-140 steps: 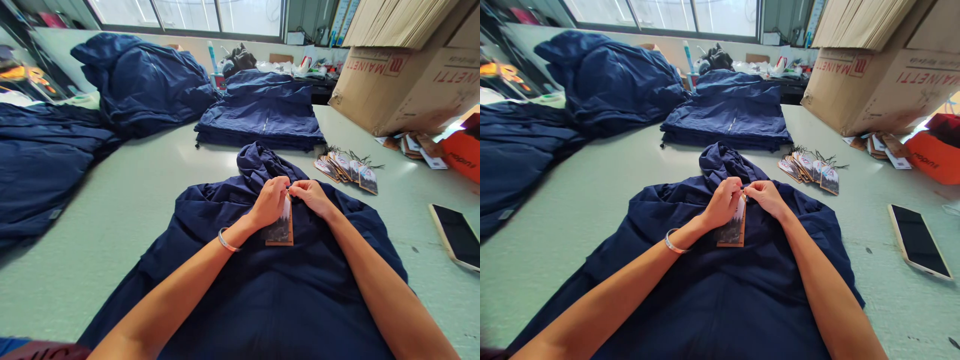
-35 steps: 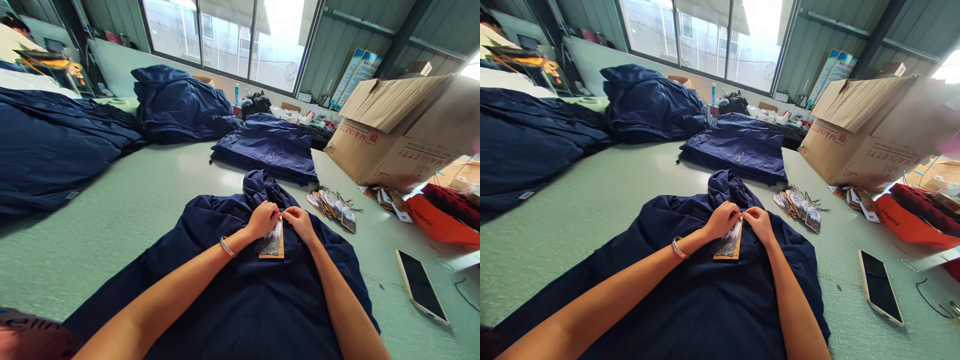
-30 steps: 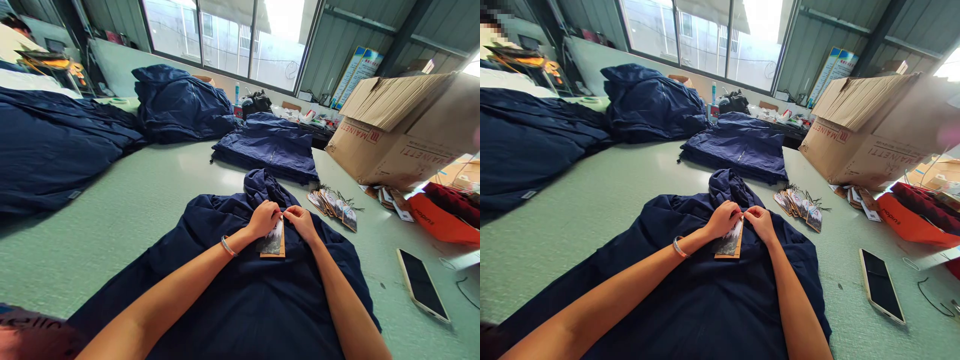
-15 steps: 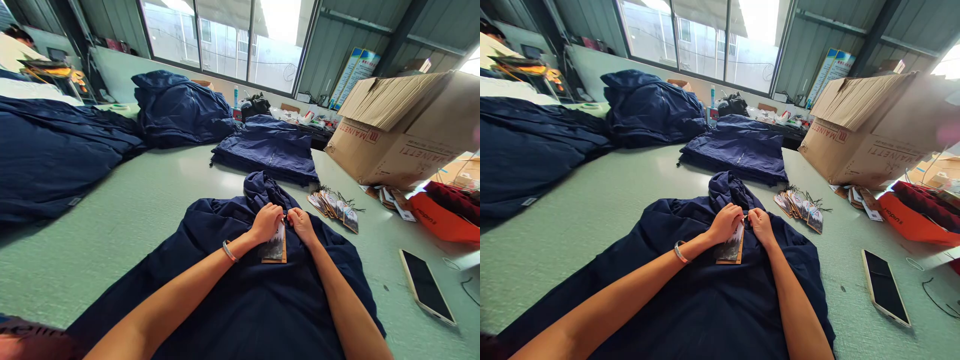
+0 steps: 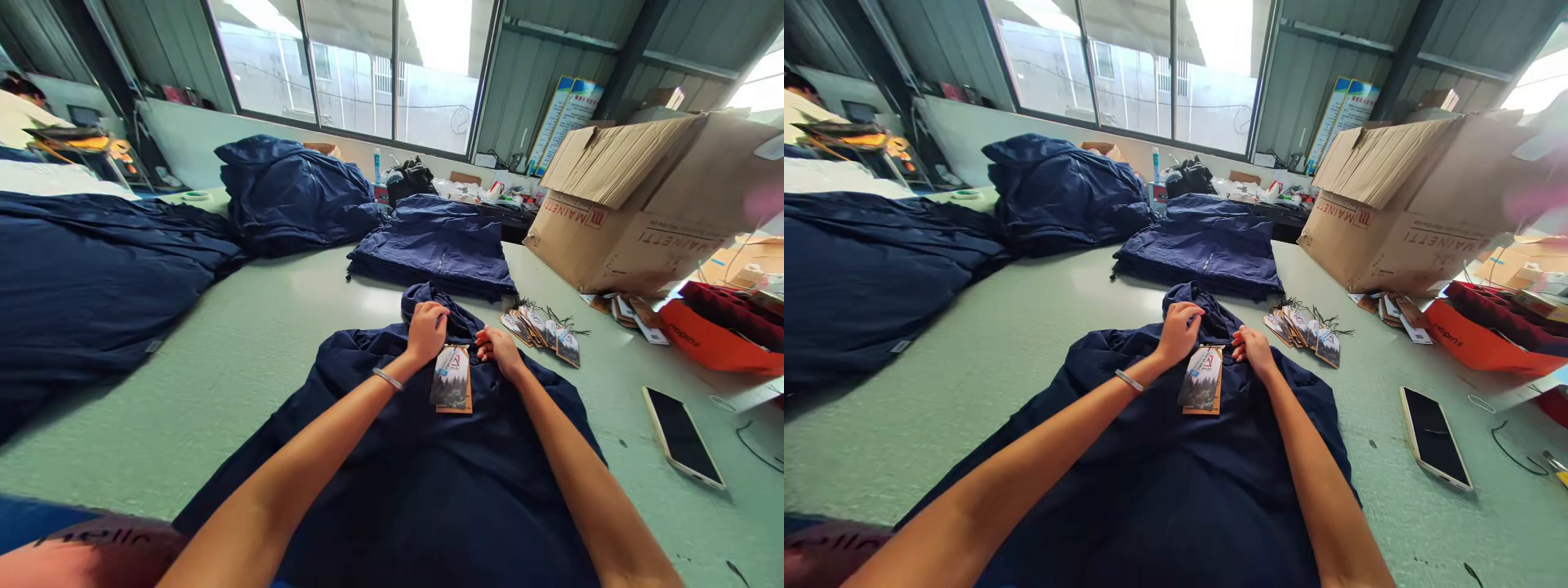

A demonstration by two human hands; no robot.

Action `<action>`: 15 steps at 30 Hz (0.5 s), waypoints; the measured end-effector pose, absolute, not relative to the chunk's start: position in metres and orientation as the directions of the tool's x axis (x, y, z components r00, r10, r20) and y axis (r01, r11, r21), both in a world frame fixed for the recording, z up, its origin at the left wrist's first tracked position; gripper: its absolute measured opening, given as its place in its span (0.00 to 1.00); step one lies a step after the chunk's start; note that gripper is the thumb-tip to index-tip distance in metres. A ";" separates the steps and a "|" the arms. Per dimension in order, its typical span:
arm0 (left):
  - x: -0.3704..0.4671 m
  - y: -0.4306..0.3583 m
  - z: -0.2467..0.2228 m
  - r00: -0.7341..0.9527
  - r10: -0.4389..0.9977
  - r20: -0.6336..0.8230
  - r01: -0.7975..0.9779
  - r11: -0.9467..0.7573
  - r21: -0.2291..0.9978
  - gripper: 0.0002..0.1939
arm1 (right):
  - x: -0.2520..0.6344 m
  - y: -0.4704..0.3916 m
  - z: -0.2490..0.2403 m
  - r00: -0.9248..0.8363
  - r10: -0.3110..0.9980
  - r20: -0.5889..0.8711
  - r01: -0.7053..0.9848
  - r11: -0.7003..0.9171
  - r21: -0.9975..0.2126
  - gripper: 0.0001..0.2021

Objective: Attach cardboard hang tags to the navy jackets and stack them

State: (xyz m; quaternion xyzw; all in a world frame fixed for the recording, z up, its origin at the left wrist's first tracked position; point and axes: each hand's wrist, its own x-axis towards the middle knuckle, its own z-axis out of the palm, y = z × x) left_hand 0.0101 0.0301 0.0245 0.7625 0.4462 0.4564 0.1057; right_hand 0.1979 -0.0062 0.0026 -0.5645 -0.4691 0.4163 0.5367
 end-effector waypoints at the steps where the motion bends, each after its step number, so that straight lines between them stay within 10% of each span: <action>1: 0.001 0.034 0.030 0.197 0.789 0.583 0.608 -0.564 0.558 0.11 | 0.204 -0.008 0.010 0.224 0.974 0.026 0.101 0.004 -0.995 0.22; 8: -0.099 0.039 0.043 0.392 0.859 0.331 0.792 -0.498 0.353 0.10 | 0.251 -0.046 0.044 0.284 0.957 -0.062 0.282 -0.146 -0.948 0.13; 15: -0.139 0.025 0.046 0.459 0.886 0.058 0.865 -0.461 0.197 0.33 | 0.243 -0.080 0.038 0.135 0.977 -0.163 0.588 -0.211 -0.781 0.34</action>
